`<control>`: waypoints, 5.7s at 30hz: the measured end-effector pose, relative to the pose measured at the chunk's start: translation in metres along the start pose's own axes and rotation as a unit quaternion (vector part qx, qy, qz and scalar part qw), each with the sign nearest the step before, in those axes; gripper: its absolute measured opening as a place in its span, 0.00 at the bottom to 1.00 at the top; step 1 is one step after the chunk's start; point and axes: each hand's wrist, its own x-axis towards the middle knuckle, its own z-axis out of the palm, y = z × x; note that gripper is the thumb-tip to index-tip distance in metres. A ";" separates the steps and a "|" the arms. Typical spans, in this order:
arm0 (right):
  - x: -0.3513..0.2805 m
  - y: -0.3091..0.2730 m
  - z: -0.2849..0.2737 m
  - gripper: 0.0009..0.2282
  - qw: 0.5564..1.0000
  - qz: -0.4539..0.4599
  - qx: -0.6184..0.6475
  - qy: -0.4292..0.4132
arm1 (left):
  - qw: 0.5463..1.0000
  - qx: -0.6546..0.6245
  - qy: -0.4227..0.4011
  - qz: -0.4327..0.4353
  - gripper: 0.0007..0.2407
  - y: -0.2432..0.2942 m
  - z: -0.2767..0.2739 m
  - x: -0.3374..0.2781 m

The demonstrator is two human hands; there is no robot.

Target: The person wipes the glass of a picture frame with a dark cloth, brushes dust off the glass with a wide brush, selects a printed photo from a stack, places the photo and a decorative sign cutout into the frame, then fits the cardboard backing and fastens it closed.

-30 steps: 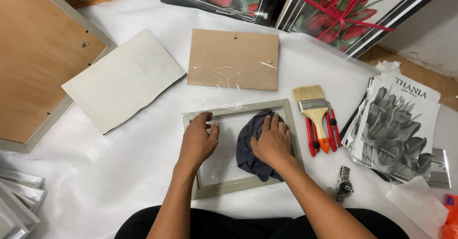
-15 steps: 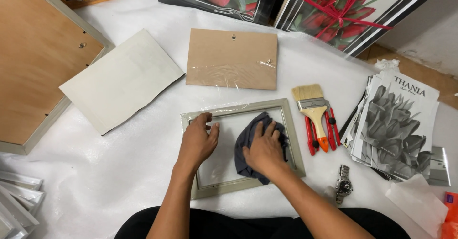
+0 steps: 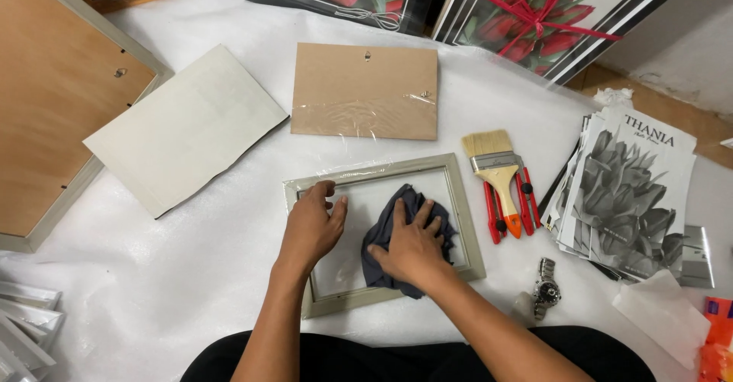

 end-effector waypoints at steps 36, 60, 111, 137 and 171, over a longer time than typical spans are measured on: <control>-0.039 -0.014 -0.025 0.35 0.985 -0.167 0.038 -0.014 | 1.000 -0.013 0.004 0.006 0.21 -0.005 -0.010 0.000; 0.065 0.080 0.026 0.30 0.974 -0.018 -0.207 0.090 | 0.999 -0.028 0.010 -0.013 0.21 -0.010 -0.018 0.000; 0.000 0.009 0.074 0.30 0.866 -0.456 -0.151 0.139 | 0.997 -0.038 0.073 0.012 0.20 -0.023 -0.005 0.005; 0.004 0.008 0.069 0.28 0.897 -0.414 -0.131 0.081 | 0.997 -0.037 0.067 -0.005 0.20 -0.021 -0.006 0.006; 0.015 0.012 0.036 0.29 0.972 -0.181 -0.117 0.092 | 0.994 -0.056 0.047 -0.081 0.22 -0.011 -0.034 0.001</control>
